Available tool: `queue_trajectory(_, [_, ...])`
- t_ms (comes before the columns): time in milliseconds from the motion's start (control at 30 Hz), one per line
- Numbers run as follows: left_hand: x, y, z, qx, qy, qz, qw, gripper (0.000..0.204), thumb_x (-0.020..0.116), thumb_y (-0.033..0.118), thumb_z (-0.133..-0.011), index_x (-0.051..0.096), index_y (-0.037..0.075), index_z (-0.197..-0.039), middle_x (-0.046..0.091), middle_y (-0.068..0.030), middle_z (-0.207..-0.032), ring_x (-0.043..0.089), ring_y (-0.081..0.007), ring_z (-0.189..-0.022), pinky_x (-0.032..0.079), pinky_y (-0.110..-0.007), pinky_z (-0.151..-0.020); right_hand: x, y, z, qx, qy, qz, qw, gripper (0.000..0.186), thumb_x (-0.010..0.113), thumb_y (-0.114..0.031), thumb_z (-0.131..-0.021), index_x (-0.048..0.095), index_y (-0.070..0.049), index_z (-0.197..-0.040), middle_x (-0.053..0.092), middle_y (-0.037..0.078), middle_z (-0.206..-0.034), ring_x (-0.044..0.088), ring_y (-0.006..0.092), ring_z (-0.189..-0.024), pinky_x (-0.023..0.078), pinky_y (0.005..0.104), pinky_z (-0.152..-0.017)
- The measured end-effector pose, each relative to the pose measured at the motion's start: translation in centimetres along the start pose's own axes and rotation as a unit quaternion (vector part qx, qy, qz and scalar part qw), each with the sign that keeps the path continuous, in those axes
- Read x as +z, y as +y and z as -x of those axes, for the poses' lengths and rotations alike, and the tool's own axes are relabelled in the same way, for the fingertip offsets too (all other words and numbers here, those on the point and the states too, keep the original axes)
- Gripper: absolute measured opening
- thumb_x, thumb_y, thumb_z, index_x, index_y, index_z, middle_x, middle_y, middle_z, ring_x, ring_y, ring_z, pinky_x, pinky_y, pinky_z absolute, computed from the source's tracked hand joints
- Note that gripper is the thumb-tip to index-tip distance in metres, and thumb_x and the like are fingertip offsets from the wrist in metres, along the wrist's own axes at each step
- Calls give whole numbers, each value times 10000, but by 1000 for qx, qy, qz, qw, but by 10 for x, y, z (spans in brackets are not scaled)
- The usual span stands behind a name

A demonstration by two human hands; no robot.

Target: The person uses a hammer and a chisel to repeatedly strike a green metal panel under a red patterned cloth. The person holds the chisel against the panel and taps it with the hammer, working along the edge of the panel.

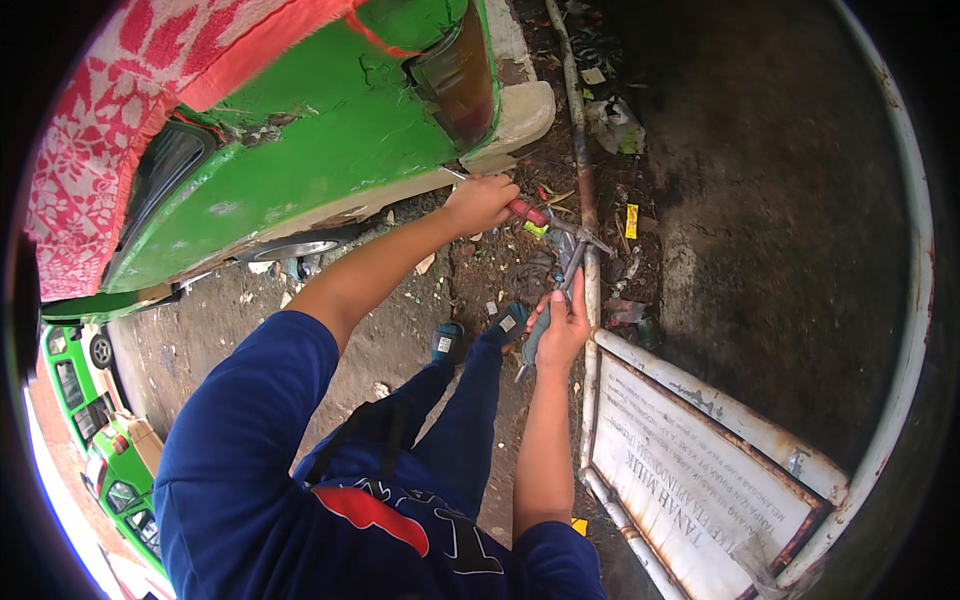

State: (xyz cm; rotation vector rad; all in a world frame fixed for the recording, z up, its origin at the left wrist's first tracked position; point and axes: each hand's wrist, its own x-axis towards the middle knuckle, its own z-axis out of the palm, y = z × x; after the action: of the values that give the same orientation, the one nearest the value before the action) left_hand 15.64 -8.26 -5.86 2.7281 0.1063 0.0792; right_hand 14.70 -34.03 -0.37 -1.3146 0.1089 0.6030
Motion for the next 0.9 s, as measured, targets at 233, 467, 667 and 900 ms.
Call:
queue_trajectory(233, [-5,2,-6,-33,13,17,999,176,586,219,-848,558,65,-928,576,-132,-930,613,-343,-919,478,-480,-800,4,-2,-2,6,15,-2,1000,573,542,-125,-993,343,-121,-1530,552,61,-718,524,134,-497,438,278,-427])
queue_trajectory(467, [-5,1,-11,-38,15,29,999,179,568,226,-861,565,52,-905,580,-137,-936,609,-345,-933,478,-479,-826,15,-11,-7,-13,40,23,999,541,535,-113,-1008,363,-114,-1521,546,46,-723,531,120,-534,444,270,-452])
queue_trajectory(667, [-6,4,-14,-46,-11,25,999,189,558,230,-865,564,53,-928,580,-140,-941,610,-343,-948,482,-475,-830,26,0,-26,-8,21,66,998,557,521,-127,-1012,338,-154,-1536,535,36,-709,507,128,-493,428,278,-418])
queue_trajectory(900, [-11,0,-17,-57,21,40,997,193,563,211,-853,563,43,-948,591,-163,-959,615,-365,-935,492,-485,-818,26,-9,-25,15,35,-24,999,555,518,-131,-1013,337,-168,-1536,521,30,-692,506,122,-476,426,270,-404])
